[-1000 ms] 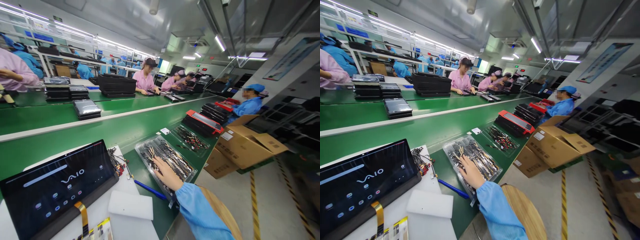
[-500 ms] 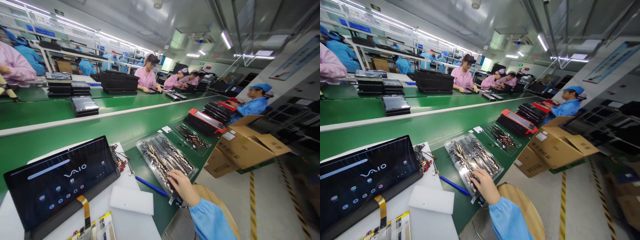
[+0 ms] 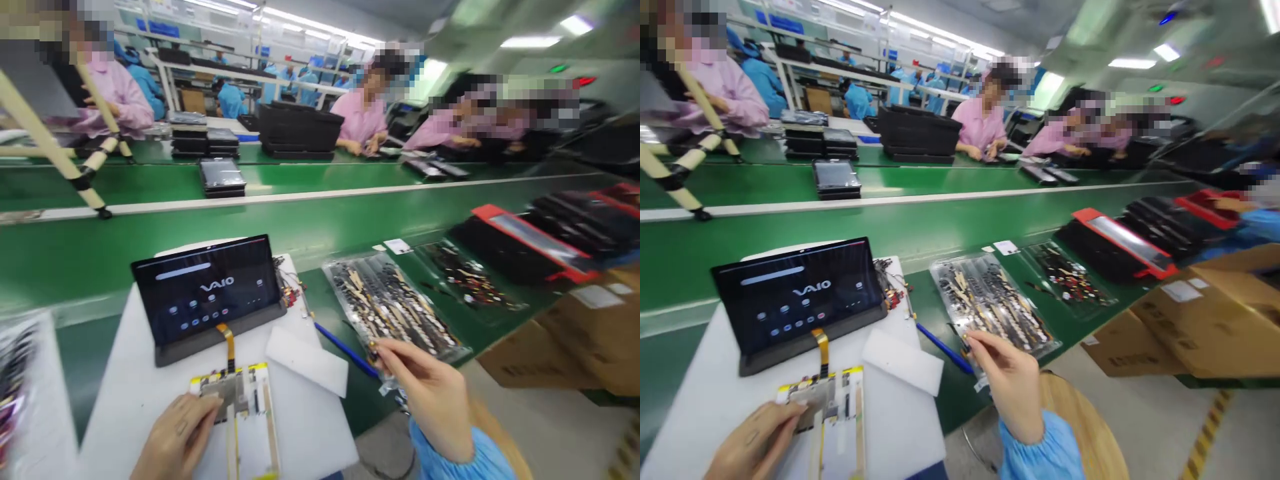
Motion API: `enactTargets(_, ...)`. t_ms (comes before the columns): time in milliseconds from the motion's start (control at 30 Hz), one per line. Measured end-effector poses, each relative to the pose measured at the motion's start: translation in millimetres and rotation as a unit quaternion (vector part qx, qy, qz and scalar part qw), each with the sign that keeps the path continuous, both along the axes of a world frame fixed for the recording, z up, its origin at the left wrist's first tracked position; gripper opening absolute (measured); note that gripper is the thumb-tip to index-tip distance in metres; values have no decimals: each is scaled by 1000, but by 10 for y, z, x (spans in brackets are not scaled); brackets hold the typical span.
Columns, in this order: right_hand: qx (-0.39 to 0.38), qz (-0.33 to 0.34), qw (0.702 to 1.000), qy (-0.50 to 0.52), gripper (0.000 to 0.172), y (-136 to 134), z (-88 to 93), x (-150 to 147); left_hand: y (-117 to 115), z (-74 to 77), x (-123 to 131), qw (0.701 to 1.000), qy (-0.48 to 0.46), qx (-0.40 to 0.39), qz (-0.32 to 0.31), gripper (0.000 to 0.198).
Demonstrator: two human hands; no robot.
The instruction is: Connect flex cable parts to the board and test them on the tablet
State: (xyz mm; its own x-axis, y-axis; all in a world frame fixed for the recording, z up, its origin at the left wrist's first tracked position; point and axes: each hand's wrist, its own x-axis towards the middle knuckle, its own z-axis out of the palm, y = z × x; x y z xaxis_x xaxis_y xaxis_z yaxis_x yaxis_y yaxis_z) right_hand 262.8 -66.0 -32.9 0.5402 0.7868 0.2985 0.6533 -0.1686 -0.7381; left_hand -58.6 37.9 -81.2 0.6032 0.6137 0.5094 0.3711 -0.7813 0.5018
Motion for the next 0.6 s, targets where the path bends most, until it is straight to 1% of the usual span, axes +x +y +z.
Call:
enactTargets(67,5,33,996,86,31,23,-122,-224,-10,154,101,1000,-12,18,-13,23)
enactTargets(133,-11,67,986,152,27,27,-291,-433,-33,240,186,1000,-10,24,-13,23)
enactTargets(233,-48,139,961,234,22,-9,-533,-686,-84,265,268,1000,17,21,-12,26)
enactTargets(300,-73,187,936,289,21,-47,-631,-809,-114,245,305,999,44,20,-20,29)
enactTargets(333,-79,203,929,298,19,-61,-654,-857,-125,231,322,998,55,18,-27,30)
enactTargets(367,-79,217,929,288,18,-66,-662,-898,-134,218,340,997,64,13,-36,31)
enactTargets(400,-65,228,936,259,16,-61,-656,-932,-140,205,358,996,70,8,-46,31)
enactTargets(500,8,246,960,133,16,24,-599,-998,-151,166,405,994,79,-2,-72,28)
enactTargets(600,46,259,963,64,17,145,-549,-1020,-155,117,428,993,82,-1,-82,24)
